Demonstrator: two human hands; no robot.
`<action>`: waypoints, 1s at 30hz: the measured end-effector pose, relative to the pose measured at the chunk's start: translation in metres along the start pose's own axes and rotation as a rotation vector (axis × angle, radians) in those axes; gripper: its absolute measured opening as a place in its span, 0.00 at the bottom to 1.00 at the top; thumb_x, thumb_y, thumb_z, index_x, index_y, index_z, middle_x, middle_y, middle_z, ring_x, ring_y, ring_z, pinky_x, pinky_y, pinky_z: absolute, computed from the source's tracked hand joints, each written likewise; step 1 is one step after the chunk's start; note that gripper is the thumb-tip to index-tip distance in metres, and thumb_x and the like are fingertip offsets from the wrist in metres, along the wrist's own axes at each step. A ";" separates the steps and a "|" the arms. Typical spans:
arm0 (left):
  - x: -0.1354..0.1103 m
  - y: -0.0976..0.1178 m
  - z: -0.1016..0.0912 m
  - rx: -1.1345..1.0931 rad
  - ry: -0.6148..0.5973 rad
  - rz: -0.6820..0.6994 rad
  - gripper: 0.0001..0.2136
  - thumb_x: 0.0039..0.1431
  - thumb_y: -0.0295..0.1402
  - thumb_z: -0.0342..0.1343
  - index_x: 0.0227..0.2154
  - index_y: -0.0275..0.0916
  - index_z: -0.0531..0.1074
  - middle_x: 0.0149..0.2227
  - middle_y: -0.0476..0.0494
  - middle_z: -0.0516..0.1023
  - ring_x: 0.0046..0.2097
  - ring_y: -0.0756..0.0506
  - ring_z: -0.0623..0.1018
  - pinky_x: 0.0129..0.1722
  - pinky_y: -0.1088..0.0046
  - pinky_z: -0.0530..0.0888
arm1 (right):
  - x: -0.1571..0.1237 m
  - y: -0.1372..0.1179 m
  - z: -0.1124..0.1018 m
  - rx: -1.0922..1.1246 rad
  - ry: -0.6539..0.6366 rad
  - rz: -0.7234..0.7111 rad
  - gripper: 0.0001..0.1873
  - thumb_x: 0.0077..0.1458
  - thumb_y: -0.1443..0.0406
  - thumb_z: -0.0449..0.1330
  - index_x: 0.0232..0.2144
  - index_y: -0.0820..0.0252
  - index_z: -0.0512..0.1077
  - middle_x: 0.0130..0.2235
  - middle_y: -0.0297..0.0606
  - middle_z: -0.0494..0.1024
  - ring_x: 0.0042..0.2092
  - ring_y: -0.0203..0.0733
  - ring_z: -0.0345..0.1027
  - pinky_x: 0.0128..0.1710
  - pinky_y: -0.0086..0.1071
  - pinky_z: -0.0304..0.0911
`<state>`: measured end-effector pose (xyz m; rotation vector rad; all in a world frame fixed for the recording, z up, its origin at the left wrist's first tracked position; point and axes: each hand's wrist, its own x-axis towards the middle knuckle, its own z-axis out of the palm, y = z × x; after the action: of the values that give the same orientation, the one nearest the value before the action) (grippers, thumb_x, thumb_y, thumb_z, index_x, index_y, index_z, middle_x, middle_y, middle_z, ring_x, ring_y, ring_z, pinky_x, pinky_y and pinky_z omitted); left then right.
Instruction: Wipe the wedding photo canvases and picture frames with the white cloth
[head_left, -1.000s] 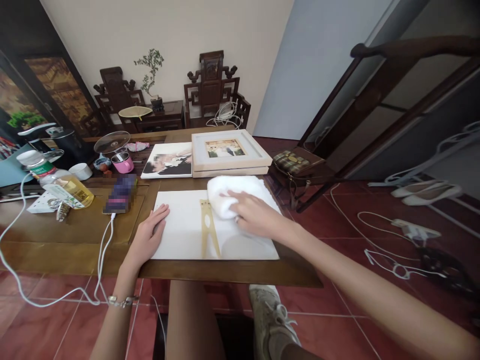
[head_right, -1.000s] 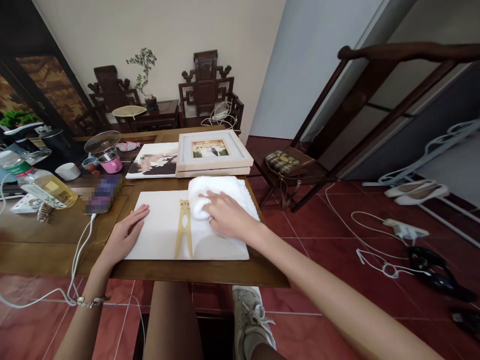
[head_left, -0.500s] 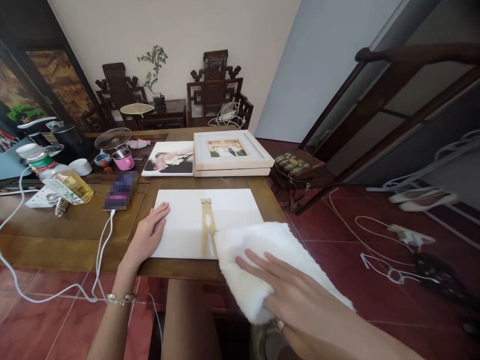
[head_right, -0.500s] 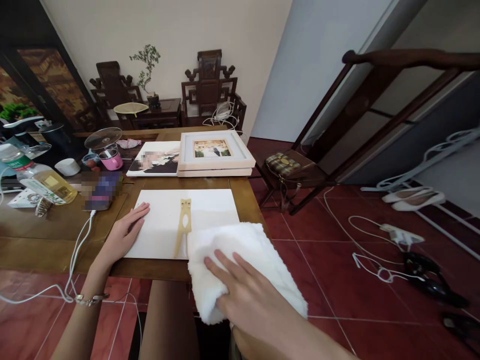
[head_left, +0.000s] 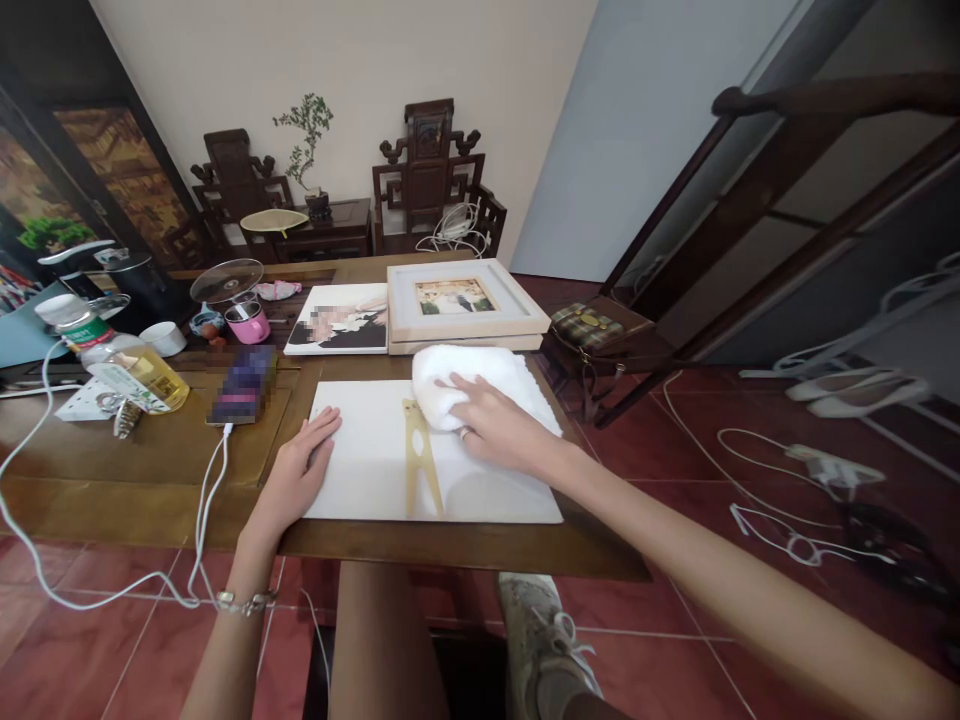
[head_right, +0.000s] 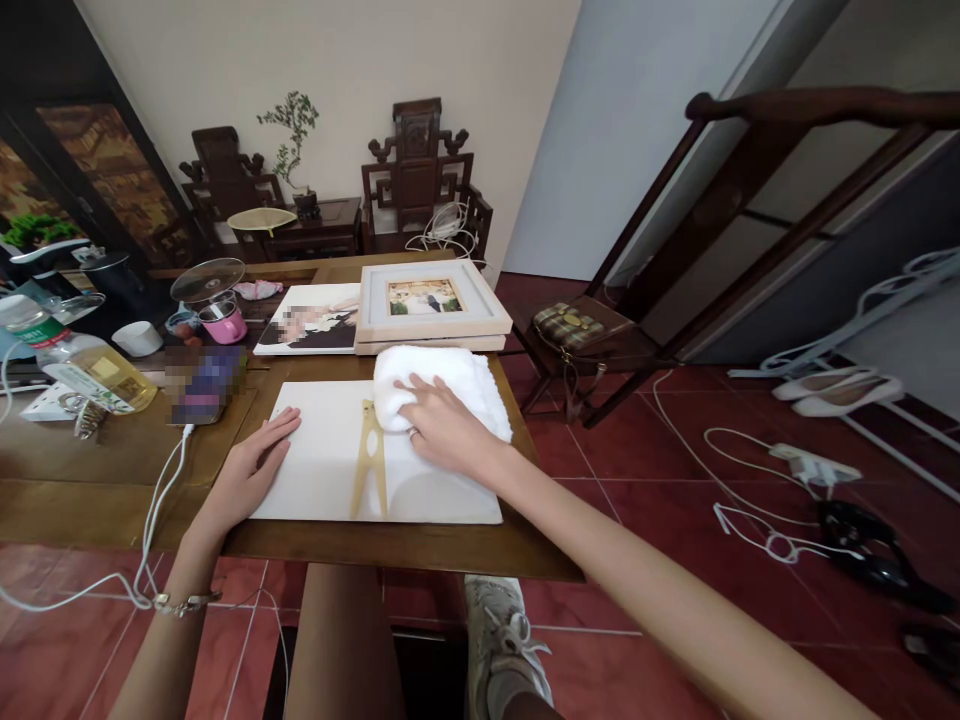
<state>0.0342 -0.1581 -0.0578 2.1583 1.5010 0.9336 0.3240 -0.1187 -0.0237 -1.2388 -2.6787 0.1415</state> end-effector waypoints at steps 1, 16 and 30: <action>0.000 0.000 0.000 0.000 0.000 -0.002 0.18 0.64 0.34 0.45 0.52 0.36 0.70 0.58 0.39 0.70 0.62 0.44 0.65 0.65 0.57 0.55 | -0.005 -0.006 0.000 -0.007 -0.007 0.006 0.17 0.44 0.79 0.52 0.35 0.70 0.76 0.61 0.57 0.61 0.65 0.61 0.46 0.61 0.56 0.47; -0.001 0.001 0.000 0.014 -0.024 0.001 0.18 0.64 0.35 0.44 0.53 0.38 0.70 0.60 0.40 0.67 0.63 0.43 0.63 0.65 0.56 0.54 | -0.068 -0.048 0.003 0.075 0.040 -0.097 0.14 0.37 0.77 0.53 0.26 0.67 0.77 0.62 0.56 0.60 0.64 0.63 0.45 0.62 0.55 0.47; 0.001 0.001 -0.002 0.072 -0.100 0.000 0.22 0.66 0.39 0.43 0.61 0.39 0.60 0.66 0.41 0.54 0.68 0.42 0.50 0.65 0.55 0.50 | -0.041 -0.070 0.026 -0.003 0.118 -0.193 0.11 0.47 0.73 0.56 0.26 0.62 0.79 0.62 0.53 0.61 0.65 0.63 0.44 0.61 0.59 0.46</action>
<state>0.0337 -0.1578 -0.0557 2.2203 1.5076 0.7702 0.2927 -0.1954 -0.0427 -0.9506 -2.6771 0.0362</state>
